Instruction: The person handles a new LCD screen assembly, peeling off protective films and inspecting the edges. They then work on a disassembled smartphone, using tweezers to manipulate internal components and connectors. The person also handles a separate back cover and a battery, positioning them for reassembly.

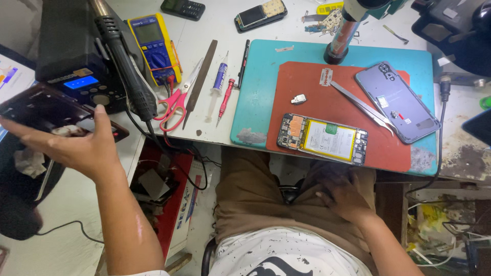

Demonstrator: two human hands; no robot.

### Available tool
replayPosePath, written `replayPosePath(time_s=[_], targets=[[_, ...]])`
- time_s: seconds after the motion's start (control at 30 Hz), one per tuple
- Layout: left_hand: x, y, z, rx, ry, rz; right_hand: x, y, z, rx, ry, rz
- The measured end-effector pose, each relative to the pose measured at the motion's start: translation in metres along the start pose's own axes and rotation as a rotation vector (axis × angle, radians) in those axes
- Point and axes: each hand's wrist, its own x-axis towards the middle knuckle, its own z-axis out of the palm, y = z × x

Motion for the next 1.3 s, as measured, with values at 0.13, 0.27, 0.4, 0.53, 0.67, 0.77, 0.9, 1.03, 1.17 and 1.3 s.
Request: replayPosePath(time_s=[0.13,0.27,0.4,0.53,0.67,0.77,0.9,1.03,1.17,1.3], targets=[[0.002,0.018,-0.017,-0.144,0.048,0.170,0.001,0.001,0.003,0.002,0.003,0.000],[0.000,0.091,-0.018,-0.522,-0.068,0.172,0.001,0.005,0.009,-0.049,0.004,-0.014],[0.011,0.161,0.016,-0.689,-0.137,0.247,0.001,0.010,0.012,-0.064,-0.059,0.029],[0.036,0.221,0.090,-0.833,-0.120,0.165,0.001,0.011,0.017,-0.029,0.013,-0.018],[0.070,0.283,0.183,-0.685,0.032,0.143,0.003,0.011,0.020,-0.023,-0.046,0.034],[0.082,0.318,0.235,-0.727,-0.014,0.018,0.004,0.009,0.017,-0.011,-0.077,0.051],[0.088,0.345,0.279,-0.691,-0.037,-0.076,0.005,0.012,0.016,0.005,-0.110,0.041],[0.085,0.356,0.310,-0.570,-0.117,-0.111,0.007,0.018,0.022,0.044,-0.103,0.032],[0.070,0.358,0.328,-0.465,-0.198,-0.096,0.011,0.027,0.034,-0.062,-0.205,0.039],[0.067,0.360,0.339,-0.422,-0.194,-0.042,0.009,0.028,0.044,-0.017,-0.076,0.024]])
